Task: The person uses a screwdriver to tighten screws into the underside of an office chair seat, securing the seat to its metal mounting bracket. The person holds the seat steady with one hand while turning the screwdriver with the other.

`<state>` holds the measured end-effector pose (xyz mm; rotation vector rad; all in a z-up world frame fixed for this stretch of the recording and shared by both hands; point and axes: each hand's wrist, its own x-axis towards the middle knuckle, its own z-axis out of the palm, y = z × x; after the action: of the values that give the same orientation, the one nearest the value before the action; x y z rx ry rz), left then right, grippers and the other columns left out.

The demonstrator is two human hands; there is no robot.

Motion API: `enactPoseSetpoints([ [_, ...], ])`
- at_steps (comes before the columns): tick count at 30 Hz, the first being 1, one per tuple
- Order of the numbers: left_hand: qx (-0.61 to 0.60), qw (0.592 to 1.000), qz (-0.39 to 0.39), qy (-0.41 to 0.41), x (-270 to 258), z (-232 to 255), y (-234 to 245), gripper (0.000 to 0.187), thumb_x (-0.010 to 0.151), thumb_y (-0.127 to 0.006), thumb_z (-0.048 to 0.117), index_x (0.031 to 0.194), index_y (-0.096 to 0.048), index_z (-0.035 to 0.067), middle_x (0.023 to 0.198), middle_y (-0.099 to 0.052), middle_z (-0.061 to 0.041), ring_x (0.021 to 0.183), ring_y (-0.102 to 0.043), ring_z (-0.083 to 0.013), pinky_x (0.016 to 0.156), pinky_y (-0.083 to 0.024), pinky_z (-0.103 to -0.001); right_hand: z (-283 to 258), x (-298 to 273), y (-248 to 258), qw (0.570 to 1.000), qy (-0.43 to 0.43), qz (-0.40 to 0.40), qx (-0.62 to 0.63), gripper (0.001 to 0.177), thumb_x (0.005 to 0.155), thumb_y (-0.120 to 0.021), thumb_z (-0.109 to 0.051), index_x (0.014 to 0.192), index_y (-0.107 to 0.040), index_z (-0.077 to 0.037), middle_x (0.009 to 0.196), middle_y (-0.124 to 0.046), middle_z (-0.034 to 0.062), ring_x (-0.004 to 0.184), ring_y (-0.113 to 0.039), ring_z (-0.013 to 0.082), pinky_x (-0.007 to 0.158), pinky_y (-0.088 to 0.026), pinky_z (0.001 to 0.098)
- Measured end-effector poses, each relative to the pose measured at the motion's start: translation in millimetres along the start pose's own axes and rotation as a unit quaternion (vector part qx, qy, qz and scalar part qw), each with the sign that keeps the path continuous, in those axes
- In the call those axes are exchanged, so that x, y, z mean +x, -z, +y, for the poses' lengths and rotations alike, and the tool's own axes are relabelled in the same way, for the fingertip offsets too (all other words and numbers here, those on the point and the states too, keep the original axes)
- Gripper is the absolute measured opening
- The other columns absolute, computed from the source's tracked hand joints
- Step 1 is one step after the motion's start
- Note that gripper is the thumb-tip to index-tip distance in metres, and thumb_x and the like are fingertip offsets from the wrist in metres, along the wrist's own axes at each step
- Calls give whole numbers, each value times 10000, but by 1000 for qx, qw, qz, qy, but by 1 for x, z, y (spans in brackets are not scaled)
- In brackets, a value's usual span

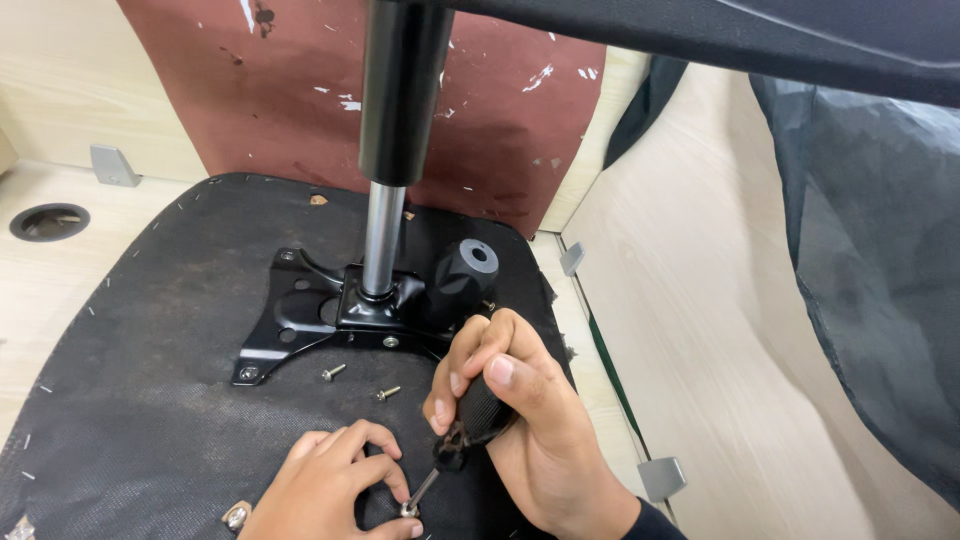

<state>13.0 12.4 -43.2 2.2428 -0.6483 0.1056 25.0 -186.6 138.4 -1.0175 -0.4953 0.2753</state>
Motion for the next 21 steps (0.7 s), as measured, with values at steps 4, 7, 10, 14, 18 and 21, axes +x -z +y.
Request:
enactPoseSetpoints([
  [4, -7, 1000, -15, 14, 2, 3, 4, 359, 701, -906, 560, 808, -791, 238, 1145, -635, 65, 1140, -640, -139, 1039, -348, -418, 3, 2, 1, 1000, 8, -9, -5, 251, 1023, -615, -276, 986, -543, -38, 953, -537, 114, 886, -612, 246, 827, -504, 389],
  [7, -5, 1000, -15, 10, 3, 8, 11, 350, 699, -905, 546, 818, -790, 238, 1142, -631, 66, 1147, -639, -139, 1036, -361, -414, 4, 1, 1, 1000, 3, -7, -11, 271, 1029, -602, -289, 1001, -552, -24, 968, -557, 128, 895, -617, 251, 840, -511, 397],
  [10, 1, 999, -17, 39, 2, 19, 16, 332, 673, -906, 496, 840, -784, 236, 1144, -629, 73, 1171, -626, -143, 1052, -355, -413, 3, -2, 0, 1000, -4, -3, -20, 303, 1040, -575, -310, 1016, -562, -8, 976, -580, 148, 900, -624, 257, 844, -517, 405],
  [14, 15, 999, 7, 41, 5, 33, 20, 327, 647, -919, 461, 833, -775, 233, 1139, -636, 84, 1187, -589, -174, 1045, -355, -421, 0, -6, 2, 1000, -18, 7, -13, 360, 1055, -529, -342, 1079, -577, 15, 986, -602, 161, 922, -635, 263, 856, -521, 400],
  [18, 27, 994, -6, 101, 3, 41, 23, 331, 609, -910, 422, 847, -771, 236, 1150, -627, 98, 1193, -582, -169, 1048, -363, -380, -1, -8, 3, 999, -33, 2, 3, 395, 1064, -503, -362, 1135, -583, 19, 992, -616, 163, 938, -642, 270, 854, -523, 396],
  [21, 32, 998, 28, 55, 2, 45, 25, 310, 654, -918, 471, 813, -777, 245, 1148, -640, 99, 1159, -559, -217, 1024, -386, -404, -1, -11, 2, 999, -30, -11, 3, 401, 1079, -491, -363, 1158, -581, 20, 990, -611, 157, 940, -632, 263, 863, -512, 387],
])
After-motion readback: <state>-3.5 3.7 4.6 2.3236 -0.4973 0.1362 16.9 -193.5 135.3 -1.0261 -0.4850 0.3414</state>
